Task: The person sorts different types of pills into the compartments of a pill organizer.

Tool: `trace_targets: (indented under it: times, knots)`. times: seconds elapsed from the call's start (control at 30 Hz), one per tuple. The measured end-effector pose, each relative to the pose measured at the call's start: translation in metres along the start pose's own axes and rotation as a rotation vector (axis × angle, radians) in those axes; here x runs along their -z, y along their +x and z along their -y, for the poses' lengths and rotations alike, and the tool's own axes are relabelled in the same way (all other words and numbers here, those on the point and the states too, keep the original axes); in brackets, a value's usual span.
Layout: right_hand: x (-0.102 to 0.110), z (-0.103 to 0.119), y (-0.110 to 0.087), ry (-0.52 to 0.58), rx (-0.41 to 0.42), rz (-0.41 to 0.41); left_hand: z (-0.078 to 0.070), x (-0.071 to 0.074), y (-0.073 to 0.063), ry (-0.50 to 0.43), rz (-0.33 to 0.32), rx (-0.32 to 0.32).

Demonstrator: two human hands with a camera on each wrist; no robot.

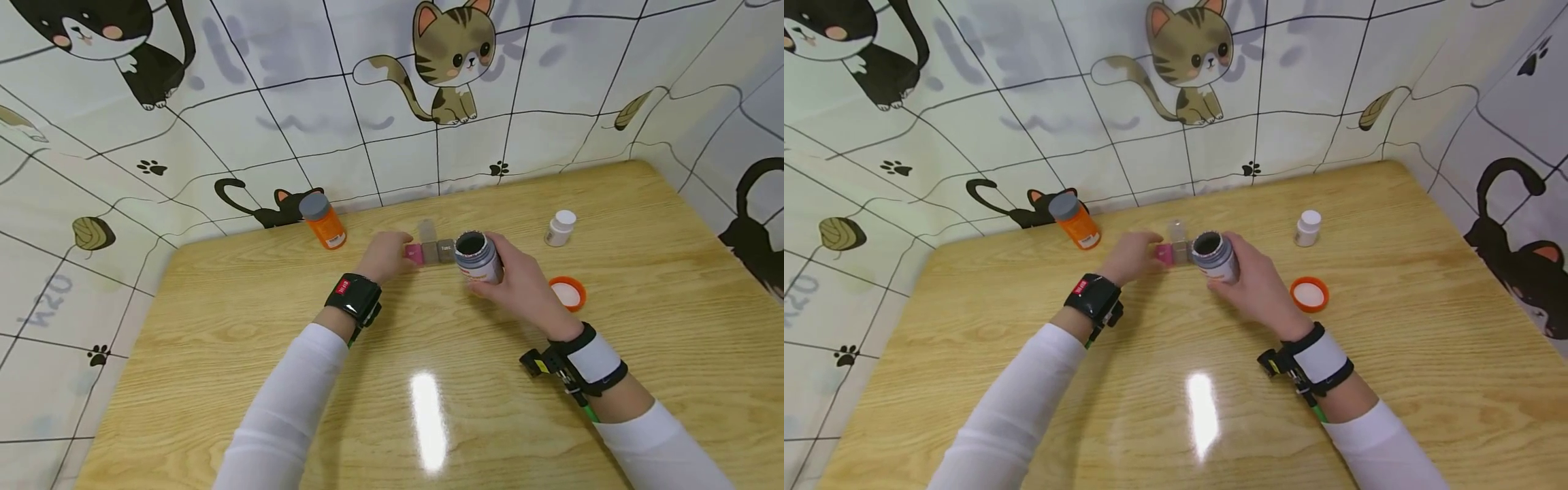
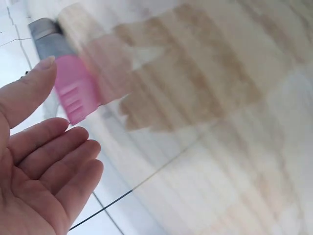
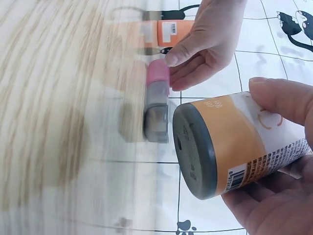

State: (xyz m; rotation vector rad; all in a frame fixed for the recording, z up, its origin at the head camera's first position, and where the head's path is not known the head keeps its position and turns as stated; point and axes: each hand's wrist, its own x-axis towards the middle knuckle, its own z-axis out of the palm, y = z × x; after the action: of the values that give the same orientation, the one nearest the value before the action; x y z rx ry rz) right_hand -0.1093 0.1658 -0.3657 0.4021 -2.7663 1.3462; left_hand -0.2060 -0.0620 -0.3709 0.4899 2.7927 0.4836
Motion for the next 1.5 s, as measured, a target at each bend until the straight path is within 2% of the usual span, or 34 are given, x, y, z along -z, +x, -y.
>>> trace_targets:
  times: [0.13, 0.33, 0.57, 0.87, 1.2, 1.5]
  knots:
    - [0.0, -0.003, 0.0, -0.023, 0.009, -0.006, 0.003, -0.006, 0.003, -0.02, -0.023, -0.021]
    - [0.004, -0.005, 0.005, -0.082, 0.016, 0.016, 0.005, -0.009, 0.003, -0.052, -0.048, -0.017]
    - [0.008, -0.006, 0.028, -0.306, 0.104, 0.067, 0.008, -0.009, 0.006, -0.05, -0.048, -0.015]
    - [-0.004, -0.002, 0.057, -0.594, 0.19, 0.14, 0.009, -0.01, 0.007, -0.07, -0.058, -0.024]
    - [-0.019, 0.004, 0.076, -0.812, 0.32, 0.074, 0.01, -0.012, 0.01, -0.06, -0.071, -0.031]
    - [-0.027, 0.007, 0.08, -0.942, 0.353, 0.059, 0.009, -0.011, 0.01, -0.053, -0.066, -0.017]
